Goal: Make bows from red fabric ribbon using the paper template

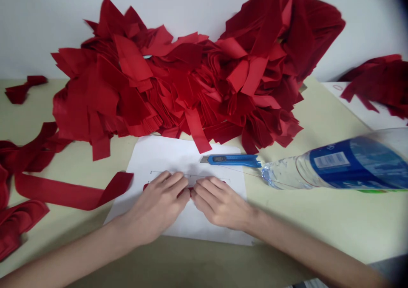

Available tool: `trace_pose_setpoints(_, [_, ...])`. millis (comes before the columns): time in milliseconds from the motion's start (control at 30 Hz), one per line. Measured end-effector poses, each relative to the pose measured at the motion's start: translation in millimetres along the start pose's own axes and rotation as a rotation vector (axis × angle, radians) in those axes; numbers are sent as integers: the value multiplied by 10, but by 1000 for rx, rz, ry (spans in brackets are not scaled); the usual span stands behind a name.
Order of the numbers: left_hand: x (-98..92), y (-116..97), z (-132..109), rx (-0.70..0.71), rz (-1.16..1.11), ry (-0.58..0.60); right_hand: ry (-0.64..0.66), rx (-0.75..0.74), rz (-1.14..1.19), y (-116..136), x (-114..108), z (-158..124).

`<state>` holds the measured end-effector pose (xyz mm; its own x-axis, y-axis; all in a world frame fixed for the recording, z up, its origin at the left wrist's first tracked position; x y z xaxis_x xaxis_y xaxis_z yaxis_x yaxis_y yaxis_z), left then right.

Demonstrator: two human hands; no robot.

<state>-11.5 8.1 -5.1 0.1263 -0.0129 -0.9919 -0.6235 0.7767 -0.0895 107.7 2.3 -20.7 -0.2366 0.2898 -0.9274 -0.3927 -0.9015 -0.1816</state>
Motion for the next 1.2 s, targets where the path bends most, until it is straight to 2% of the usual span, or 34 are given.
trace_pose_setpoints(167, [26,-38,15,22,12,-27,6,18,-16,-33,30,9])
trace_pose_setpoints(267, [-80,16,52,8,-69,-31,47,61,22,-94,-39,64])
trace_pose_setpoints(333, [-192,87,88,-24,-223,-28,111,157,182,-187,-116,107])
trace_pose_setpoints(400, [-246,150,129,-48,-433,45,217,245,463,-273,-164,136])
trace_pose_setpoints(500, [-206,191,177,-61,-582,153,367,271,751,-326,-163,157])
trace_pose_setpoints(567, [-134,188,191,-48,-524,164,400,260,713,-342,-122,160])
trace_pose_setpoints(733, [10,131,140,22,-235,97,354,137,364,-256,-16,139])
trace_pose_setpoints(1000, [16,-41,64,176,241,69,262,36,120,-163,-56,114])
trace_pose_setpoints(1100, [39,-115,14,214,341,-17,189,35,101,-145,-60,90])
trace_pose_setpoints(1200, [69,-187,-77,243,343,-167,99,1,95,-102,-64,55])
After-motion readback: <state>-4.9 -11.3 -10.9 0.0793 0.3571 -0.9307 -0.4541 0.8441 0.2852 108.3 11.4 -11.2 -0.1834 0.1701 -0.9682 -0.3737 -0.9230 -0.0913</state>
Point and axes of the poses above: each hand's wrist, its own z-axis towards the middle knuckle, its own x-axis out of the palm, y = z × x, the point moved 5 cm from there along z, towards the middle knuckle, and after that the axes turned 2 degrees about y, right-handed, at the moved point
